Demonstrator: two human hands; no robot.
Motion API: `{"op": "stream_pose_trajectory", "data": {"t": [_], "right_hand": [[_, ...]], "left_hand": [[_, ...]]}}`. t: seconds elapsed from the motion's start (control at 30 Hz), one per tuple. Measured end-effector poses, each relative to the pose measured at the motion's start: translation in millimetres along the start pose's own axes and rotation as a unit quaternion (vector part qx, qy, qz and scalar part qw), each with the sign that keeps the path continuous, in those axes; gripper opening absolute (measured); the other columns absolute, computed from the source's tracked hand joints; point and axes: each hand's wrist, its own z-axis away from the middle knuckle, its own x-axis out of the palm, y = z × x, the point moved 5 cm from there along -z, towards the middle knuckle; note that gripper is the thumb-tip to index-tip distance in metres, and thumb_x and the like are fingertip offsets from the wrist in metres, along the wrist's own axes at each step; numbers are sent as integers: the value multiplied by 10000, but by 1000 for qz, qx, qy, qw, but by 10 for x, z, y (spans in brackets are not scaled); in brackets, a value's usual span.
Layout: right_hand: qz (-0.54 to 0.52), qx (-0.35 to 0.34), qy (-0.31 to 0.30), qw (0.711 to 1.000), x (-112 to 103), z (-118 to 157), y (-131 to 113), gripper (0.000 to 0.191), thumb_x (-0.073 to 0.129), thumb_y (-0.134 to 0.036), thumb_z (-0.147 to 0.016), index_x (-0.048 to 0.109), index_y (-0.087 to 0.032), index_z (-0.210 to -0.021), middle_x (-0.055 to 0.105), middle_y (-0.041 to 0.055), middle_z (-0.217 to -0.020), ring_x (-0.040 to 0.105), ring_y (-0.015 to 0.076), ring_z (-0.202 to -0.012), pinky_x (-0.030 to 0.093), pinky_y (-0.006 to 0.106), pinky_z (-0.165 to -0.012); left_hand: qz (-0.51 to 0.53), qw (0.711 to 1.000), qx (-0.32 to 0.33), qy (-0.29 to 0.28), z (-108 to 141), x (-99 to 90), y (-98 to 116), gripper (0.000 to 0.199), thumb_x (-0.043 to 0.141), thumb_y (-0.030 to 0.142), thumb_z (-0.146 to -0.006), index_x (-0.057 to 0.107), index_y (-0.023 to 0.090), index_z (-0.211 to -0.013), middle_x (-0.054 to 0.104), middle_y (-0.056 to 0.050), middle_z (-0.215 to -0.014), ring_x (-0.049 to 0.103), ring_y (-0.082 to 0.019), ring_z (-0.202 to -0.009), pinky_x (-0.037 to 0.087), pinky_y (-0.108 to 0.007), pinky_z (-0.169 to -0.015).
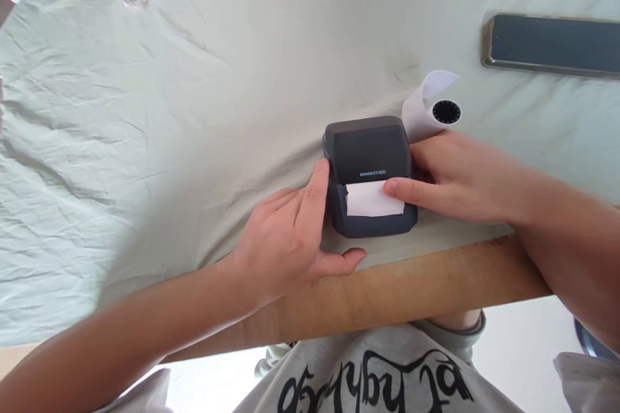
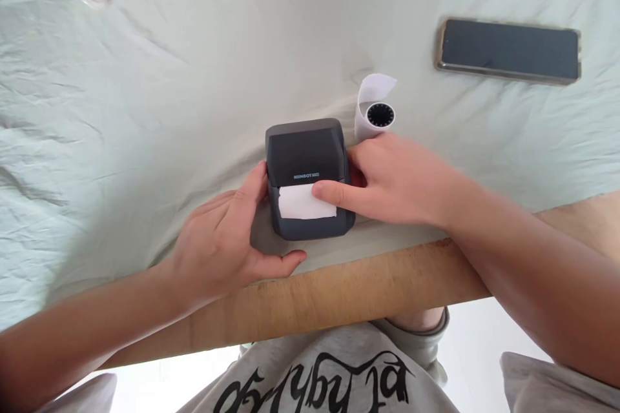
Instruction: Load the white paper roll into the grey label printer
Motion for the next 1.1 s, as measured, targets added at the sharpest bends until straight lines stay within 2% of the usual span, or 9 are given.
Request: {"op": "stream_pose_trajectory", "data": {"t": [0.1, 0.3, 0.37, 0.43, 0.53, 0.67, 0.77, 0.93, 1.1], "right_hand": [[5, 36, -62, 997, 52, -17, 41, 709, 570, -856, -1007, 635, -208, -727, 701, 91, -778, 625, 200, -670, 454, 375, -611], [26, 61, -53, 996, 14, -36, -24, 704, 540, -784, -1055, 512, -210, -648, 620, 74, -668, 539, 171, -631, 379, 366, -614], [28, 105, -53, 993, 10, -23, -46, 731, 557, -806, -1047, 500, -206, -634, 624, 75, -664, 543, 169, -624, 375, 372, -623], [33, 132, -53, 989, 10, -12, -79, 760, 546, -842, -1046, 508, -200, -641, 630, 79, -674, 540, 166, -624, 360, 375, -633], [41, 118, -40, 991, 9, -10, -127, 776, 508, -863, -1056, 513, -195, -662, 601, 75, -666, 506, 156, -626, 314, 368, -651], [20, 97, -22, 995, 22, -6, -88, 756, 521, -871, -1021, 520, -203, -667, 561, 70, -639, 478, 153, -629, 274, 351, -649], [15, 81, -13, 997, 38, -7, -46, 723, 536, -857, -977, 516, -217, -641, 526, 61, -591, 463, 150, -592, 252, 344, -607], [11, 63, 25, 998, 35, 7, -56, 708, 443, -870, -930, 518, -239, -617, 474, 51, -511, 456, 162, -533, 245, 355, -536], [24, 66, 23, 997, 42, 31, -68, 922, 282, -1081, -898, 530, -235, -627, 494, 51, -509, 465, 163, -496, 301, 364, -506]], "left_hand": [[3, 1000, -9, 3, 19, 21, 9, 1284, 934, 535, -935, 149, 186, -1889, 877, -133, -1181, 873, -383, -897, 745, -520, -821], [15, 999, -31, 1, 85, 69, -114, 1221, 914, 596, -921, 229, 239, -1867, 884, -104, -1166, 883, -398, -956, 735, -523, -826], [105, 991, -78, -5, 91, 78, -238, 1006, 865, 628, -966, 382, 356, -1806, 863, -81, -1384, 884, -382, -1141, 750, -530, -937], [235, 961, -129, 69, 89, 25, -376, 646, 673, 654, -1104, 537, 400, -1682, 777, -74, -1590, 778, -387, -1451, 723, -594, -1110], [352, 910, -195, 97, 63, 41, -515, 423, 610, 691, -1138, 697, 460, -1483, 765, -3, -1596, 685, -370, -1583, 686, -654, -1199], [443, 863, -229, 78, -2, 54, -558, 493, 812, 754, -988, 773, 455, -1378, 803, 28, -1542, 698, -383, -1564, 637, -645, -1277], [476, 835, -261, 94, -25, -18, -630, 546, 720, 798, -982, 794, 383, -1330, 812, -17, -1547, 699, -397, -1565, 645, -617, -1264], [442, 844, -300, 50, -52, -103, -792, 678, 484, 747, -1017, 770, 298, -1436, 755, -111, -1645, 637, -424, -1634, 646, -636, -1234], [451, 841, -298, 7, -107, -118, -897, 762, 330, 744, -1069, 748, 302, -1528, 694, -89, -1718, 573, -442, -1686, 697, -608, -1128]]}}
